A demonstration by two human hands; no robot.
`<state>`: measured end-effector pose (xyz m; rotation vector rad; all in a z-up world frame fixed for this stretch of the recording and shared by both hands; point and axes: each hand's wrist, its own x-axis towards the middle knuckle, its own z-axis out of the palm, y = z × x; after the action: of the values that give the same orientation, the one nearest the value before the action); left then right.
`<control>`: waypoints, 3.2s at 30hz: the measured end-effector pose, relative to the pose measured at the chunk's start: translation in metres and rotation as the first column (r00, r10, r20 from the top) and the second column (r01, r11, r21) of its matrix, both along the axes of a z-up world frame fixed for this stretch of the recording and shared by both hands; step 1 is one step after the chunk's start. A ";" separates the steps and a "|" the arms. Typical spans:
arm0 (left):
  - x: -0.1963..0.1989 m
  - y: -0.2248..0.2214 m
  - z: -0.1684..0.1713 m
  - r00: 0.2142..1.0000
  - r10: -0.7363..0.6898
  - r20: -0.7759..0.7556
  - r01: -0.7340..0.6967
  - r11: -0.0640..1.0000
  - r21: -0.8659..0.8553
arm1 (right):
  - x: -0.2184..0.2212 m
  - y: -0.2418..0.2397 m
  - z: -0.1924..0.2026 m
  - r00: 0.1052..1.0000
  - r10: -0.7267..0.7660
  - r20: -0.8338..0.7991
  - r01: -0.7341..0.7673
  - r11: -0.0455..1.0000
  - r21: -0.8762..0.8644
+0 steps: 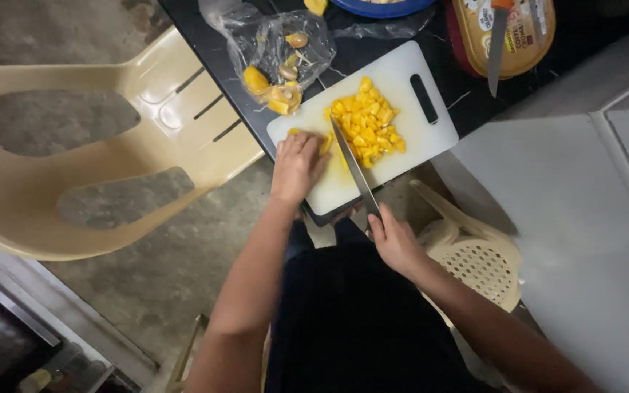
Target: Dicing yellow fruit on a cutting board.
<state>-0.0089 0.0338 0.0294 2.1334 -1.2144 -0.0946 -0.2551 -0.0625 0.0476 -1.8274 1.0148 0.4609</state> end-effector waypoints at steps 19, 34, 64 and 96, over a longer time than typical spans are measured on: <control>-0.003 0.001 -0.017 0.995 -0.036 0.091 0.033 0.999 0.032 | 0.018 0.015 -0.048 0.957 0.237 -0.167 -0.251 0.966 -0.068; 0.017 0.012 0.010 0.967 0.216 -0.132 -0.231 0.967 -0.106 | -0.015 0.013 -0.017 0.966 0.256 0.040 -0.249 0.960 -0.126; 0.011 0.000 -0.035 0.692 0.503 -0.517 -0.352 0.861 0.366 | 0.031 -0.017 0.046 0.878 0.437 -0.195 -0.466 0.874 -0.138; 0.014 0.007 -0.015 0.976 -0.040 -0.216 0.059 0.995 0.083 | -0.020 -0.009 0.018 0.979 0.205 0.000 -0.204 0.976 -0.072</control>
<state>0.0051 0.0405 0.0139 2.1059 -1.1547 -0.3978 -0.2751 -0.0713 0.0656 -2.0067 0.8512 0.5473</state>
